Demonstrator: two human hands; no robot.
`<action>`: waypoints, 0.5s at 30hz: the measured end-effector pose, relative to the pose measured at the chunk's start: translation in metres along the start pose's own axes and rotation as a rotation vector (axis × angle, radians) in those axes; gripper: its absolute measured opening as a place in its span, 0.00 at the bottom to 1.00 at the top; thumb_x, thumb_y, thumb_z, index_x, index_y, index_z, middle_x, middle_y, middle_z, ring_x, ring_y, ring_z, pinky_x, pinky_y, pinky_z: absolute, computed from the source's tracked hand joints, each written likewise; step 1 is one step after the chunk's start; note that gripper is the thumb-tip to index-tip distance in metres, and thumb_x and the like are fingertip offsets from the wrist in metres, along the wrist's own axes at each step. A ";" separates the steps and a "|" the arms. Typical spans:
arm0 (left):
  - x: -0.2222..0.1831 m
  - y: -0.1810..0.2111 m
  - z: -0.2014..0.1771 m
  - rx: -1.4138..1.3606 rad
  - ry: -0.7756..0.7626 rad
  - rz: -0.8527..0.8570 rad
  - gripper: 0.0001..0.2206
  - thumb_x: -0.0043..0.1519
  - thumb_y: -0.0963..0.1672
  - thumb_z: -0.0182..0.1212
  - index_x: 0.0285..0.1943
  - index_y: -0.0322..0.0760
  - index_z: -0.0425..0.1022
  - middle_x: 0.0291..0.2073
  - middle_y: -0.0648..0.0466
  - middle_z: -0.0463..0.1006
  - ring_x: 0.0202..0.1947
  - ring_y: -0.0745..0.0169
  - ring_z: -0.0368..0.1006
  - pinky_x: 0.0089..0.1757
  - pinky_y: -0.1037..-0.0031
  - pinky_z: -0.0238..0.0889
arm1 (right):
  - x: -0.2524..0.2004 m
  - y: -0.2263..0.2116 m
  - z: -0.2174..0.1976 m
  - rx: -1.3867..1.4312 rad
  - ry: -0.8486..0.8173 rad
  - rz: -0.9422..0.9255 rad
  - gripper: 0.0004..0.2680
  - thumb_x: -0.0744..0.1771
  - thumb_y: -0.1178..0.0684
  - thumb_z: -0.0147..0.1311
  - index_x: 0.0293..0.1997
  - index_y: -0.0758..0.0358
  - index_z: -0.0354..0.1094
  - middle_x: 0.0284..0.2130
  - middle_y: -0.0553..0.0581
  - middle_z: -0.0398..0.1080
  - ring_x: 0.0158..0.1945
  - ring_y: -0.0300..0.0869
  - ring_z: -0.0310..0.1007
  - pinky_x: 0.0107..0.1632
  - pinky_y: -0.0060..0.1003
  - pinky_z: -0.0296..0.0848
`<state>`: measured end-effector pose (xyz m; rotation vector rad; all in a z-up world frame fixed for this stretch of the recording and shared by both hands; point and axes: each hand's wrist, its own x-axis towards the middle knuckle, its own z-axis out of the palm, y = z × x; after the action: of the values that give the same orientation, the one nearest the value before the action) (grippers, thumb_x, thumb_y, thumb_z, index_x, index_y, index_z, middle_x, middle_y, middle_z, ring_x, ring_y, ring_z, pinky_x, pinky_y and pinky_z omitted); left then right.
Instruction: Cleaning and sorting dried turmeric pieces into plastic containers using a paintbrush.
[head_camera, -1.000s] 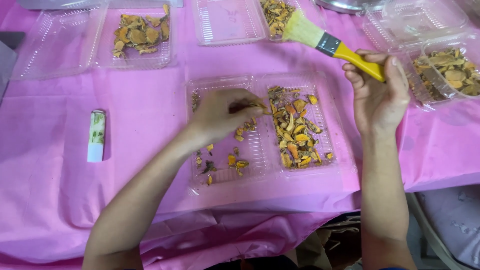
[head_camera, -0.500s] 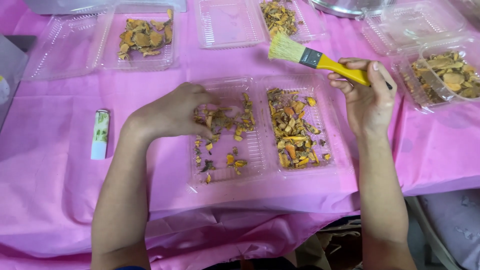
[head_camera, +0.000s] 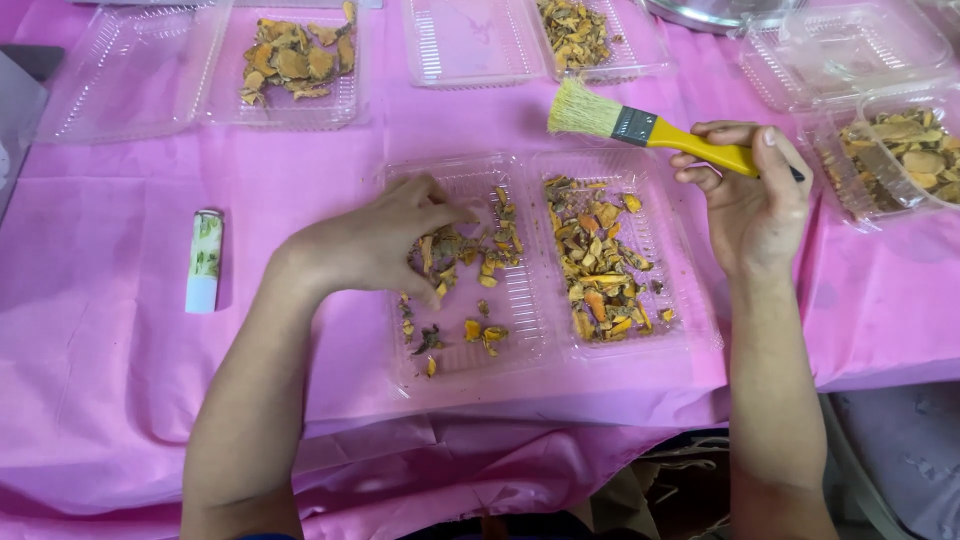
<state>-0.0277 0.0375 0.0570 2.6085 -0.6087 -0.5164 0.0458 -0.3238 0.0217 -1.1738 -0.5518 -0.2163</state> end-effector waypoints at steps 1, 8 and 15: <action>0.005 -0.006 0.003 -0.001 -0.001 0.001 0.43 0.45 0.46 0.77 0.74 0.57 0.61 0.58 0.54 0.61 0.62 0.57 0.58 0.54 0.65 0.63 | 0.000 0.000 0.000 -0.002 0.000 0.001 0.09 0.72 0.50 0.52 0.47 0.65 0.74 0.46 0.62 0.77 0.42 0.51 0.81 0.46 0.34 0.86; 0.022 -0.021 0.015 -0.003 0.149 0.152 0.17 0.61 0.49 0.63 0.59 0.47 0.75 0.48 0.54 0.69 0.53 0.56 0.66 0.50 0.66 0.61 | 0.000 0.001 -0.003 -0.008 0.010 0.034 0.10 0.71 0.49 0.51 0.46 0.65 0.74 0.47 0.62 0.76 0.42 0.51 0.81 0.46 0.33 0.85; 0.022 -0.013 0.012 -0.022 0.285 0.241 0.12 0.63 0.44 0.55 0.53 0.45 0.80 0.44 0.52 0.75 0.50 0.54 0.69 0.51 0.64 0.60 | -0.001 0.001 -0.003 -0.005 -0.022 0.051 0.10 0.72 0.48 0.50 0.46 0.63 0.74 0.47 0.60 0.76 0.42 0.49 0.81 0.46 0.31 0.84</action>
<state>-0.0104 0.0337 0.0355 2.4787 -0.7986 -0.0738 0.0460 -0.3264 0.0197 -1.1950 -0.5405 -0.1609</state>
